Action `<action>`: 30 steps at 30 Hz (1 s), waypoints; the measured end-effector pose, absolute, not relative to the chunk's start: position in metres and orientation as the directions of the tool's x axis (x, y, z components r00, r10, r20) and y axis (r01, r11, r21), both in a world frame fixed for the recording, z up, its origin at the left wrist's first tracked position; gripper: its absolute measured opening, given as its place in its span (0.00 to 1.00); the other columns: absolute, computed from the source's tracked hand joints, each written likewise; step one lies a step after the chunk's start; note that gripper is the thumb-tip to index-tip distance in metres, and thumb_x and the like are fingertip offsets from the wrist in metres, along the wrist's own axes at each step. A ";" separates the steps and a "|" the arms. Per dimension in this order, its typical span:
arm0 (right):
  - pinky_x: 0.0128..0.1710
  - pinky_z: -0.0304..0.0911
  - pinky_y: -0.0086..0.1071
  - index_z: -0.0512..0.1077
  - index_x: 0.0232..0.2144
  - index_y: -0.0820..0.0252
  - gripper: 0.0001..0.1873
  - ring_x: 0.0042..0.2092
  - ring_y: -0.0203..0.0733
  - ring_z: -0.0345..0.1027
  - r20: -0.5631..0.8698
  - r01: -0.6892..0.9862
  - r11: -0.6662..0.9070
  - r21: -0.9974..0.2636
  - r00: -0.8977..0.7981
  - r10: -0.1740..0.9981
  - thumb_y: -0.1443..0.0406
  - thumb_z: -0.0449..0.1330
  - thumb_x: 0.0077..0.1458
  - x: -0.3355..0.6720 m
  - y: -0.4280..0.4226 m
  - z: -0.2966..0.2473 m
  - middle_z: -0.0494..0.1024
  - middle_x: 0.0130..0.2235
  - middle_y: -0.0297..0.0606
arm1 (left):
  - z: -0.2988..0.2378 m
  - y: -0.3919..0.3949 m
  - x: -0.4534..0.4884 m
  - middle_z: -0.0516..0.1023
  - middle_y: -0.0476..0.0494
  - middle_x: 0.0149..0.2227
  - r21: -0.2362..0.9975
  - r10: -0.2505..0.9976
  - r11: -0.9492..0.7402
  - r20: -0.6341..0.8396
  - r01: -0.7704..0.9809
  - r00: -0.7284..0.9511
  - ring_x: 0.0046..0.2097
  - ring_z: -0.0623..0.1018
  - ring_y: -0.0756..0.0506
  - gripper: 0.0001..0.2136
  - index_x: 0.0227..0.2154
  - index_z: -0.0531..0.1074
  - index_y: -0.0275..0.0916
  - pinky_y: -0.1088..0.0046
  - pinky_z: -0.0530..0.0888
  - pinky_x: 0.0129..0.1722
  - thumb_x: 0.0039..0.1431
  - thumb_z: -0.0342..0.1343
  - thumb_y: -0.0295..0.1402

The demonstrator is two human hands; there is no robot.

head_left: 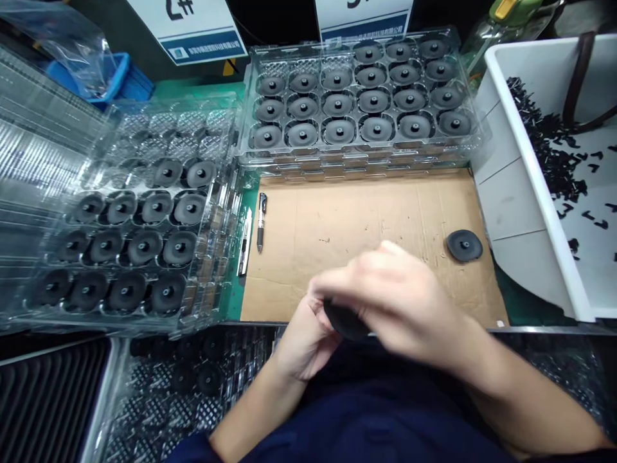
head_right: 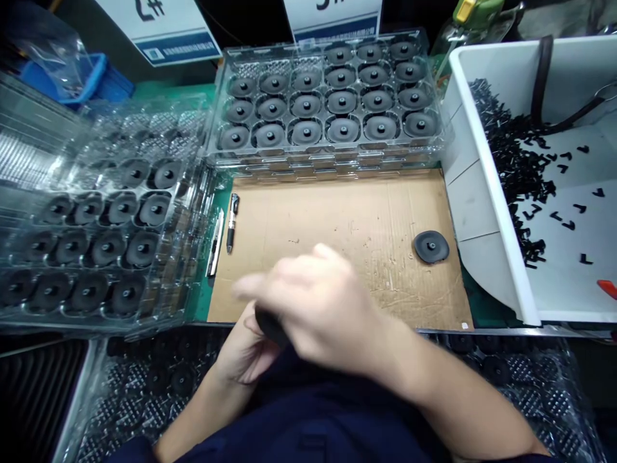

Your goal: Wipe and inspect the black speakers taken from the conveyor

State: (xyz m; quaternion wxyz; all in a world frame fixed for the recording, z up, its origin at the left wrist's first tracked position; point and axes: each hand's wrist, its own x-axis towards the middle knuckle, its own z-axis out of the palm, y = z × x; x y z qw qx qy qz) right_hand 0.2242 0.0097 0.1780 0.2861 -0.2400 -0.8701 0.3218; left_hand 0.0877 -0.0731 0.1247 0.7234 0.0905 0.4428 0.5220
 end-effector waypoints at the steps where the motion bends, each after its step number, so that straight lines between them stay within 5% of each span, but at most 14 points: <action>1: 0.34 0.54 0.30 0.72 0.44 0.58 0.12 0.34 0.33 0.65 0.288 0.300 0.594 -0.746 -0.659 0.695 0.68 0.51 0.61 0.229 0.016 0.172 0.75 0.35 0.33 | 0.126 -0.072 0.087 0.78 0.46 0.38 0.570 0.840 0.436 -0.535 -0.697 0.087 0.41 0.78 0.41 0.18 0.40 0.74 0.42 0.67 0.76 0.40 0.44 0.66 0.36; 3: 0.31 0.56 0.28 0.72 0.44 0.57 0.11 0.32 0.31 0.64 0.127 0.432 0.377 -0.819 -0.505 0.854 0.66 0.54 0.59 0.241 0.025 0.154 0.75 0.39 0.32 | 0.129 -0.070 0.086 0.76 0.44 0.45 0.505 0.854 0.434 -0.496 -0.746 0.161 0.43 0.78 0.40 0.20 0.45 0.72 0.43 0.67 0.76 0.42 0.46 0.65 0.36; 6: 0.28 0.58 0.27 0.71 0.44 0.55 0.12 0.27 0.31 0.62 -0.109 0.522 0.126 -0.844 -0.397 0.911 0.65 0.54 0.58 0.258 0.018 0.119 0.76 0.39 0.32 | 0.132 -0.068 0.083 0.74 0.41 0.49 0.437 0.868 0.434 -0.438 -0.787 0.236 0.46 0.77 0.39 0.21 0.48 0.70 0.43 0.66 0.75 0.44 0.50 0.62 0.37; 12: 0.30 0.62 0.30 0.72 0.39 0.59 0.10 0.30 0.37 0.68 -0.235 0.555 0.040 -0.831 -0.416 0.878 0.66 0.54 0.56 0.269 -0.020 0.062 0.77 0.35 0.36 | 0.130 -0.069 0.080 0.73 0.40 0.49 0.428 0.859 0.449 -0.449 -0.784 0.247 0.45 0.77 0.39 0.27 0.48 0.70 0.43 0.65 0.76 0.43 0.43 0.64 0.44; 17: 0.32 0.63 0.31 0.70 0.45 0.57 0.13 0.34 0.37 0.67 -0.085 0.524 0.076 -0.848 -0.277 0.957 0.63 0.52 0.59 0.262 -0.012 0.109 0.75 0.41 0.37 | 0.130 -0.069 0.086 0.73 0.41 0.50 0.450 0.870 0.443 -0.426 -0.776 0.249 0.46 0.77 0.39 0.27 0.48 0.70 0.43 0.65 0.75 0.45 0.44 0.64 0.44; 19: 0.34 0.63 0.31 0.68 0.48 0.55 0.14 0.37 0.37 0.67 0.112 0.490 0.231 -0.840 -0.260 0.959 0.65 0.53 0.59 0.251 -0.013 0.139 0.74 0.44 0.37 | 0.131 -0.069 0.089 0.74 0.42 0.49 0.482 0.880 0.420 -0.423 -0.769 0.216 0.46 0.77 0.41 0.26 0.48 0.70 0.43 0.68 0.74 0.46 0.45 0.65 0.41; 22: 0.41 0.63 0.35 0.67 0.49 0.62 0.16 0.41 0.40 0.67 0.374 0.371 0.551 -0.747 -0.451 0.811 0.70 0.52 0.59 0.230 -0.021 0.169 0.74 0.42 0.40 | 0.132 -0.069 0.088 0.76 0.43 0.46 0.536 0.875 0.410 -0.461 -0.738 0.150 0.47 0.76 0.45 0.22 0.48 0.71 0.42 0.73 0.72 0.48 0.48 0.64 0.35; 27: 0.39 0.63 0.33 0.69 0.44 0.63 0.12 0.37 0.38 0.66 0.232 0.249 0.559 -0.791 -0.723 0.651 0.71 0.50 0.60 0.215 -0.023 0.175 0.74 0.37 0.38 | 0.130 -0.070 0.083 0.75 0.45 0.49 0.599 0.880 0.341 -0.475 -0.724 0.021 0.48 0.76 0.44 0.23 0.49 0.69 0.45 0.72 0.74 0.45 0.48 0.64 0.31; 30: 0.39 0.63 0.35 0.69 0.44 0.65 0.12 0.37 0.39 0.66 0.324 0.305 0.607 -0.734 -0.628 0.707 0.71 0.50 0.59 0.212 -0.019 0.173 0.74 0.37 0.41 | 0.131 -0.069 0.085 0.76 0.44 0.47 0.611 0.886 0.329 -0.463 -0.720 0.012 0.49 0.75 0.45 0.24 0.50 0.68 0.44 0.74 0.72 0.47 0.49 0.63 0.32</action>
